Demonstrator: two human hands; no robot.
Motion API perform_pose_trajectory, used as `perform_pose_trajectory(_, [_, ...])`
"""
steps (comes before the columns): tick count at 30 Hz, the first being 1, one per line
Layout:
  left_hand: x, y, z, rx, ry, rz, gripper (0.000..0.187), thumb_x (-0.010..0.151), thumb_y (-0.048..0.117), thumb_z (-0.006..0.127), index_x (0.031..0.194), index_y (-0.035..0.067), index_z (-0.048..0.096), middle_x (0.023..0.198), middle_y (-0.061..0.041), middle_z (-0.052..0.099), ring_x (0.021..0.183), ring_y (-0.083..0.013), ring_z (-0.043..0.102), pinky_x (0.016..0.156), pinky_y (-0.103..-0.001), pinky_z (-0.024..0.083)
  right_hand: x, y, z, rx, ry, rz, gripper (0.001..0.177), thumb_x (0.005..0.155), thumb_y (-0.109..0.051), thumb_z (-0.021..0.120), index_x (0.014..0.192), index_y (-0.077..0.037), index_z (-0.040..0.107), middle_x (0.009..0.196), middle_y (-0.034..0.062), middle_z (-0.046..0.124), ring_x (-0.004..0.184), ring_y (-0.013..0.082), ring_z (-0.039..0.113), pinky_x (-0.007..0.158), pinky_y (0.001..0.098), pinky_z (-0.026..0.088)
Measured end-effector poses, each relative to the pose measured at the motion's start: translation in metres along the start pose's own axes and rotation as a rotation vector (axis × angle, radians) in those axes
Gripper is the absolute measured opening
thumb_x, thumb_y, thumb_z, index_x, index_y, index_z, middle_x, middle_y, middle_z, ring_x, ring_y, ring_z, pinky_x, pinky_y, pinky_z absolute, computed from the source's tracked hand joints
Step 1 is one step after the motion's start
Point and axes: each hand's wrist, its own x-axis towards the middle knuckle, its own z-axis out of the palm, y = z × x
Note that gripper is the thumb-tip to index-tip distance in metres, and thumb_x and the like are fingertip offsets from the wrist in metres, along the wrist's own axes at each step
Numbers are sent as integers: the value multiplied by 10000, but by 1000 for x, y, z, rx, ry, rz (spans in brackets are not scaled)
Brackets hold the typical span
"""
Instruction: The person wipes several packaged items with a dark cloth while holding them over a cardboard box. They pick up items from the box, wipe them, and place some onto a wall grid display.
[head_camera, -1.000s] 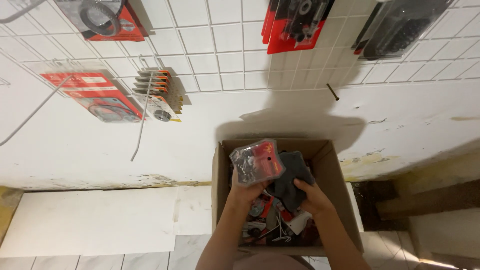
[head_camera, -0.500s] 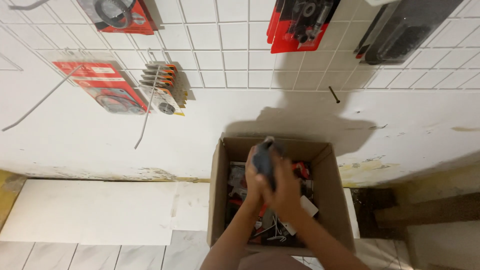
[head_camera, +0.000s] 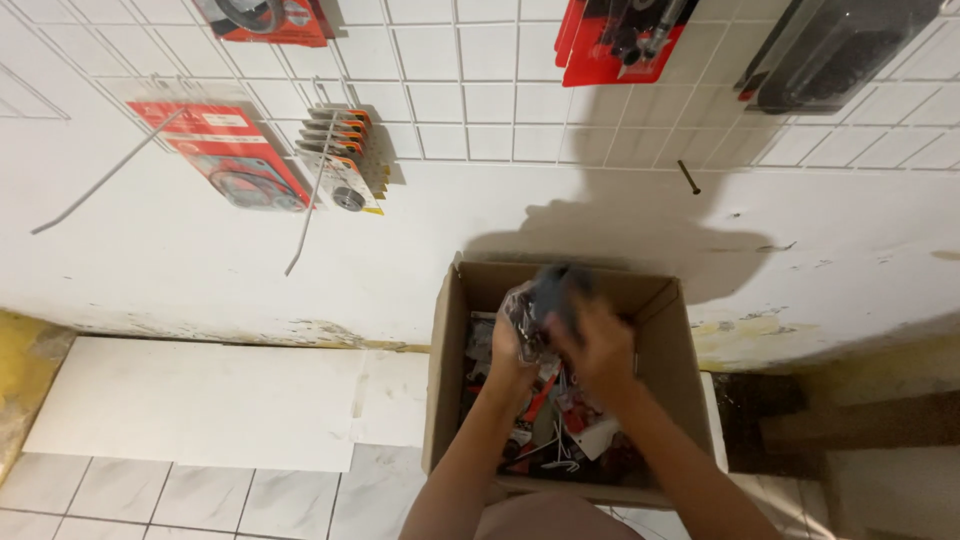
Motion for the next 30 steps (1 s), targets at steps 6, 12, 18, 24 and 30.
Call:
perform_pose_trajectory(6, [5, -68, -17, -23, -13, -40, 318, 1068, 196, 483, 1368, 146, 577, 1272, -47, 692, 1131, -64, 645, 1022, -230, 467, 0, -31, -6, 57, 20, 133, 329, 939, -400, 755, 1059, -96, 718, 867, 96, 681, 803, 323, 700, 744, 429, 535])
perform_pose_trajectory(12, [-6, 22, 3, -346, 12, -24, 301, 1077, 112, 465, 1326, 48, 621, 1198, -99, 711, 1040, -132, 650, 1000, -306, 482, 13, -11, -15, -21, 112, 48, 299, 942, -274, 786, 1057, -10, 706, 818, 163, 649, 724, 377, 684, 625, 446, 542])
perform_pose_trajectory(18, [4, -68, -18, -588, 69, -52, 298, 1036, 305, 497, 856, 86, 590, 617, 33, 516, 462, -64, 385, 407, -251, 298, -18, -30, 5, 51, 135, 56, 245, 886, -312, 823, 1006, -112, 750, 770, 77, 674, 688, 316, 684, 625, 375, 541])
perform_pose_trajectory(24, [-9, 35, -3, -403, 139, -127, 366, 927, 96, 595, 1275, 7, 666, 1194, -109, 720, 953, -159, 663, 768, -274, 526, -15, -2, -7, -41, 91, 54, 253, 865, -284, 853, 989, -91, 746, 740, 76, 634, 633, 283, 650, 567, 385, 523])
perform_pose_trajectory(30, [5, -39, -18, -476, -19, 95, 404, 1003, 329, 509, 1123, -23, 664, 993, -67, 685, 810, -96, 558, 699, -242, 442, -14, -32, 1, -38, 107, 77, 291, 964, -364, 744, 971, -75, 712, 729, 98, 618, 648, 329, 634, 573, 427, 501])
